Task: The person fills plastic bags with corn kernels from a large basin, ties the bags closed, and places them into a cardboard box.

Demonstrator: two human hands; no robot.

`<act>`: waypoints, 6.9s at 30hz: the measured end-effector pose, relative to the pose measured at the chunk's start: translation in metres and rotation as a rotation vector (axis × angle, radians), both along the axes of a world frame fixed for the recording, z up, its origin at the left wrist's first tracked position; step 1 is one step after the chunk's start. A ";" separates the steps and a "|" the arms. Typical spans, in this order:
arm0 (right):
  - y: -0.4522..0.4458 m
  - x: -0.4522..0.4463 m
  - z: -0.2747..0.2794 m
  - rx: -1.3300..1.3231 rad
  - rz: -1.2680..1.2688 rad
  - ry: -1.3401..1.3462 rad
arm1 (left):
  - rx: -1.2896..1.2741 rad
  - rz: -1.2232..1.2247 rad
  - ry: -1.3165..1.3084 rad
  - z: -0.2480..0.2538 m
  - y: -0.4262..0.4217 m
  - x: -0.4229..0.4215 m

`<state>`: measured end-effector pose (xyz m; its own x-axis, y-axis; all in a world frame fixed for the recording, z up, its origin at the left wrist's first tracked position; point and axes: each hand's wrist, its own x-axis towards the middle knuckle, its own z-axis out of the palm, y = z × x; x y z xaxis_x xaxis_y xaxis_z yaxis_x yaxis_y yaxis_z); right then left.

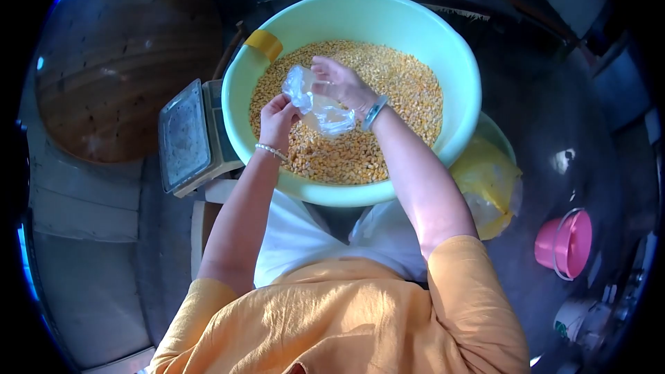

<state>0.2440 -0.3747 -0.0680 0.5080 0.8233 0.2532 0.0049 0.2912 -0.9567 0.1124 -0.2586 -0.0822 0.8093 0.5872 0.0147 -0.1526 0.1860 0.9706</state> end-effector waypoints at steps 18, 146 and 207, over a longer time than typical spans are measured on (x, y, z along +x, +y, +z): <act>0.025 0.004 -0.040 -0.034 -0.109 -0.053 | -0.254 -0.114 -0.079 0.004 0.005 -0.001; 0.022 -0.037 -0.059 -0.633 0.206 -1.369 | 1.482 0.188 0.632 0.024 0.033 -0.013; 0.009 0.026 0.035 -0.502 -0.438 -0.136 | 0.917 0.013 0.938 0.009 0.050 -0.006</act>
